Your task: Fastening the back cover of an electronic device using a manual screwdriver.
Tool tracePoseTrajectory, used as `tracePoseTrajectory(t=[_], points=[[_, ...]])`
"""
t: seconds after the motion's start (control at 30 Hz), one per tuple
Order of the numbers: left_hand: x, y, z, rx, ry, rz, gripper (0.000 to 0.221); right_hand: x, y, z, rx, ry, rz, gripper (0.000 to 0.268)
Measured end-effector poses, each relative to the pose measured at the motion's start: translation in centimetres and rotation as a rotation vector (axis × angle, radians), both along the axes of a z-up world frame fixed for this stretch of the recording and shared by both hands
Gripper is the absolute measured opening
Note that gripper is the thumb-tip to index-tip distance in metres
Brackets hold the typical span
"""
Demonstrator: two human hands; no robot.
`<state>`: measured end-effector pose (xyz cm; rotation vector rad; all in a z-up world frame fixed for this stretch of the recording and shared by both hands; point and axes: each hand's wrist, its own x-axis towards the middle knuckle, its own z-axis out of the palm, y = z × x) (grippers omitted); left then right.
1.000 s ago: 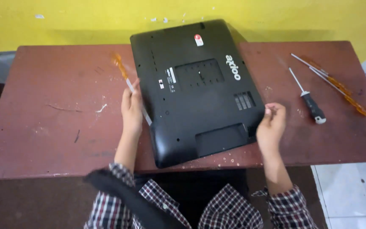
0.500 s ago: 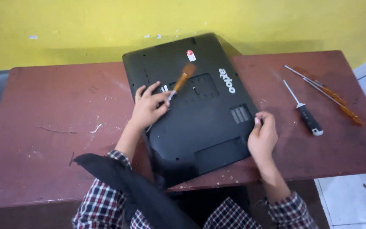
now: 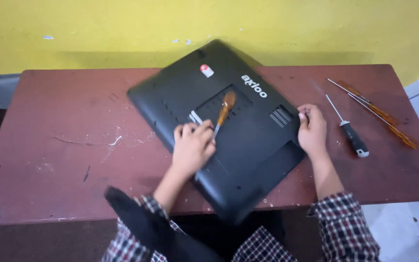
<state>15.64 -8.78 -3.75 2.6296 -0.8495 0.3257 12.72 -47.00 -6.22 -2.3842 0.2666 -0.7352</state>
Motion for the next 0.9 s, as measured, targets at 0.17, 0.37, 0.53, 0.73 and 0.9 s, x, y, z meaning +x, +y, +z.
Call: tracePoseTrajectory(t=[0.17,0.37,0.53,0.73,0.9], points=[[-8.2,-2.6,1.1,-0.024,0.081,0.13,0.021,2.9,-1.8,0.6,-0.166,-0.159,0.047,0.014],[-12.3,-4.4,1.4,-0.112,0.11,0.256,0.018,5.7,-1.1,0.6,-0.261,-0.214,0.048,0.014],[-9.4,-2.3,1.0,-0.084,0.1,0.178,0.017,0.0,3.7,-0.2,-0.023,-0.442,-0.043,0.012],[-5.9,2.7,1.1,-0.065,0.083,-0.03,0.013,-11.3,11.9,3.2,0.517,-0.103,0.082,0.018],[-6.7,1.4,1.9,-0.051,0.004,0.071,0.012,-4.2,9.1,-0.3,0.377,-0.089,0.147,0.017]])
